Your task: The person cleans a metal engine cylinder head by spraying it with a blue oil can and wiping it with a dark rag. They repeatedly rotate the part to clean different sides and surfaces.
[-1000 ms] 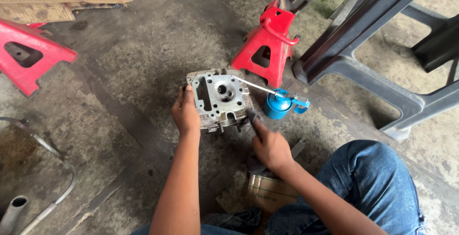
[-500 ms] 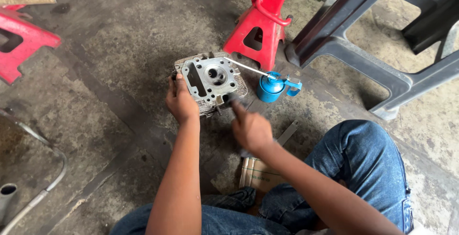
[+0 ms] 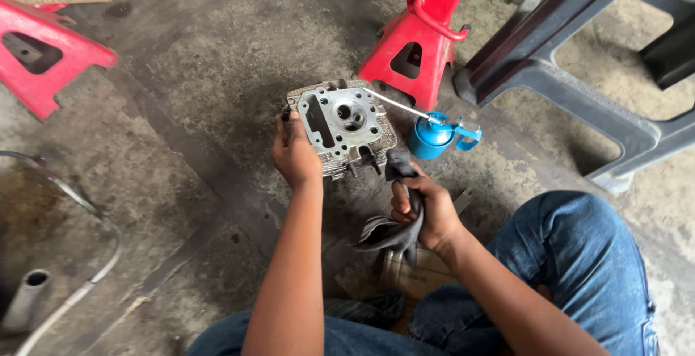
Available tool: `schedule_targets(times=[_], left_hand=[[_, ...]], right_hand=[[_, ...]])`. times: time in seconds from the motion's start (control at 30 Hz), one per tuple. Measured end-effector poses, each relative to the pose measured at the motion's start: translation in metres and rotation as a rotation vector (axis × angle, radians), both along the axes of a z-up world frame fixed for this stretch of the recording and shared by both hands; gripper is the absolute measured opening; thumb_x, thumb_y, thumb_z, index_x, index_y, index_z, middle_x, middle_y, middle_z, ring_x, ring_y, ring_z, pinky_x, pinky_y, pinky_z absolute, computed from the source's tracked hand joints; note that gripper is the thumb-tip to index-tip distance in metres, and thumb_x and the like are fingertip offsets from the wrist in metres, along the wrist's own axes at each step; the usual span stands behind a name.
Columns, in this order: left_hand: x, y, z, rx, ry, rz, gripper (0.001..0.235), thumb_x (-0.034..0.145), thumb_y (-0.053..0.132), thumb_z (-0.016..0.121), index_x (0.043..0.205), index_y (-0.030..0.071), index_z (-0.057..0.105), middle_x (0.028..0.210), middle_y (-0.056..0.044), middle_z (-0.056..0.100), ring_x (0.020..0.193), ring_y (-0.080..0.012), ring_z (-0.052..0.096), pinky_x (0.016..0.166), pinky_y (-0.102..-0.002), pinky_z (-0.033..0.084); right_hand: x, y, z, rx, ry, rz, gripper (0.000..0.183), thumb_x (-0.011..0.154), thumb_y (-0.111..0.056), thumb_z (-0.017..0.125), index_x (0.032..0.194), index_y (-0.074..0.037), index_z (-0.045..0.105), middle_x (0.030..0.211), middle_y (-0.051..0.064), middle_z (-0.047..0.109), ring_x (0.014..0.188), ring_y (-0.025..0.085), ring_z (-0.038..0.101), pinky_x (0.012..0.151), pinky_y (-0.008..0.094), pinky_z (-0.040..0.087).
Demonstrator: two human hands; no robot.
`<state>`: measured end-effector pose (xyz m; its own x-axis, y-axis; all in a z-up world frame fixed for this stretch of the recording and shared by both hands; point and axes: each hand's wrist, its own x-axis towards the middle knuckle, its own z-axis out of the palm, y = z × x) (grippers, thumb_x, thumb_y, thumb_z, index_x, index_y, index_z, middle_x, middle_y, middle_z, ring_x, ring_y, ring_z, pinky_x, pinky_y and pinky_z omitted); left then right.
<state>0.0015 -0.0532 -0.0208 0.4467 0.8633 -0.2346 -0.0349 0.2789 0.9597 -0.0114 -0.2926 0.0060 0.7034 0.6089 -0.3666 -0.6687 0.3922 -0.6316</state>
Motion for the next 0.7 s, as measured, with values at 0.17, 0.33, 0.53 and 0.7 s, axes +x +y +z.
schedule_targets(times=[0.17,0.33,0.53,0.7], left_hand=[[-0.001,0.004,-0.004,-0.01,-0.014,-0.027,0.066,0.096,0.041,0.065,0.147,0.001,0.052,0.147,-0.015,0.06,0.133,-0.0244,0.059,0.106,-0.033,0.045],[0.005,0.007,-0.022,0.011,-0.097,-0.013,0.067,0.096,0.038,0.065,0.146,-0.004,0.051,0.147,-0.018,0.06,0.134,-0.0237,0.06,0.108,-0.031,0.045],[0.008,0.011,-0.03,0.068,-0.103,-0.021,0.066,0.099,0.036,0.066,0.144,-0.01,0.052,0.149,-0.02,0.059,0.136,-0.0226,0.058,0.111,-0.03,0.043],[0.005,0.011,-0.019,0.013,-0.155,-0.068,0.066,0.099,0.035,0.065,0.145,-0.01,0.049,0.154,-0.02,0.053,0.141,-0.0234,0.053,0.114,-0.031,0.041]], right_hand=[[0.007,-0.006,0.012,0.285,-0.005,0.131,0.04,0.111,-0.035,0.056,0.095,0.001,0.059,0.08,0.009,0.061,0.064,0.016,0.054,0.061,0.031,0.045],[0.007,-0.002,0.041,-0.171,-0.063,0.067,0.043,0.097,-0.03,0.059,0.133,-0.005,0.059,0.122,0.007,0.068,0.111,0.019,0.065,0.095,0.039,0.051],[0.02,-0.014,0.056,0.04,0.044,0.122,0.052,0.093,-0.028,0.064,0.138,-0.003,0.058,0.131,0.012,0.069,0.117,0.025,0.064,0.102,0.044,0.051],[0.027,-0.023,0.051,-0.284,-0.279,0.143,0.036,0.098,-0.029,0.07,0.12,-0.001,0.072,0.132,0.014,0.061,0.126,0.028,0.054,0.107,0.044,0.043]])
